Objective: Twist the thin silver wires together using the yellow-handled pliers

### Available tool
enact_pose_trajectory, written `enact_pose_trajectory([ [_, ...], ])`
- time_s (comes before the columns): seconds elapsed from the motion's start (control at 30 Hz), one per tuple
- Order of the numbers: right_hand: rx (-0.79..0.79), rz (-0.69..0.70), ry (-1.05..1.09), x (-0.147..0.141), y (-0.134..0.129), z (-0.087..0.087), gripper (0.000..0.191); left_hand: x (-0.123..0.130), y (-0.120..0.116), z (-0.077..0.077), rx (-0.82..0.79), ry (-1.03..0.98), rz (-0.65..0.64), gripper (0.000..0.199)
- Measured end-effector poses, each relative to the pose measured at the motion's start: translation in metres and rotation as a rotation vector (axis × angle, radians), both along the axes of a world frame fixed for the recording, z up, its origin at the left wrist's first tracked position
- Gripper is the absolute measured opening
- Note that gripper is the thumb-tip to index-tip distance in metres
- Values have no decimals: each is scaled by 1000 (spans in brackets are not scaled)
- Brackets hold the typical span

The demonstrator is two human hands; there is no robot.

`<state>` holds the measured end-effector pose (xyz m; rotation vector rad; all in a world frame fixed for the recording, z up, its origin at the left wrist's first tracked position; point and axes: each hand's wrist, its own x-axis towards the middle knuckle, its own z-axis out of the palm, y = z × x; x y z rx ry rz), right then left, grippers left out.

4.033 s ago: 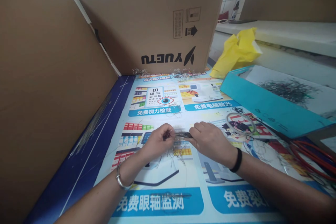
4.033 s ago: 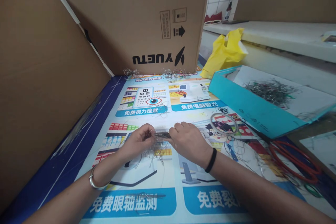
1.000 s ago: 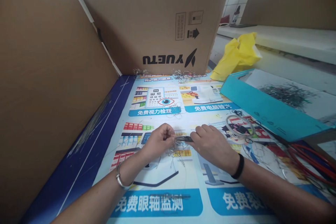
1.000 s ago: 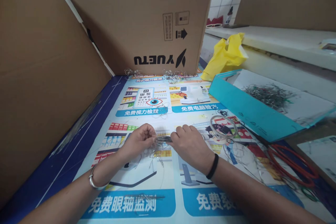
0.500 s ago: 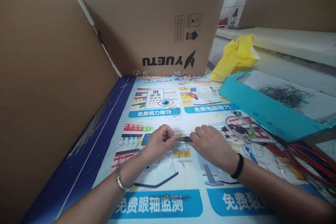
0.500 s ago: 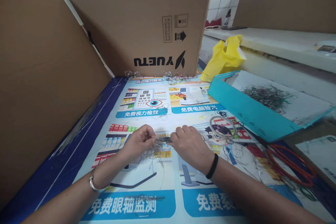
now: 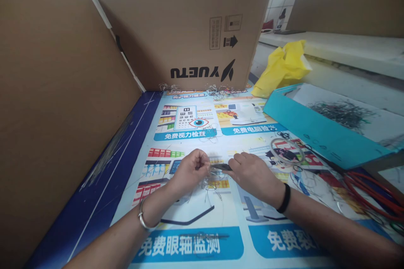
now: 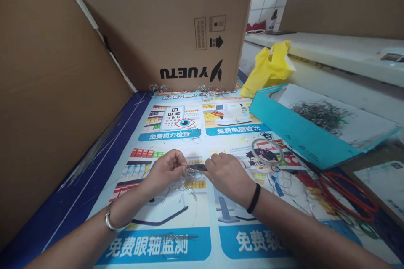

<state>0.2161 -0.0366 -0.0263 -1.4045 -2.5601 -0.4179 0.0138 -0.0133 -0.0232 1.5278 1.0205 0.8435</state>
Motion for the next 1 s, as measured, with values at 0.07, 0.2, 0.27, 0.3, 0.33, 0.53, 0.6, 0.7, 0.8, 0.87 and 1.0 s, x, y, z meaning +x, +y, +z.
enact_pose_trajectory([
  [0.07,-20,-11,37,0,0,-2,23,-1,1,0,1,-18,-18,8],
  [0.2,-22,-9,78,0,1,-6,27,-3,2,-1,-4,-18,-50,9],
  [0.27,-17,-2,85,0,1,-7,27,-4,3,-2,-5,-11,-59,10],
  [0.3,-16,1,87,1,2,-7,27,-4,3,-3,-1,-8,-59,10],
  [0.33,-17,6,89,1,2,-7,27,-4,3,-2,3,-2,-58,9],
  [0.53,-5,24,68,2,3,-5,24,-1,0,5,68,109,23,7],
  [0.6,14,19,51,2,3,-2,24,0,-2,8,83,139,40,6],
  [0.7,37,18,21,2,3,1,23,1,-2,9,93,145,52,6],
  [0.8,55,27,-10,2,2,4,21,1,-2,7,111,151,60,6],
  [0.87,73,36,-30,3,2,6,21,1,-2,6,115,162,62,5],
  [1.0,118,56,-56,3,2,7,22,1,-3,8,91,162,51,5],
])
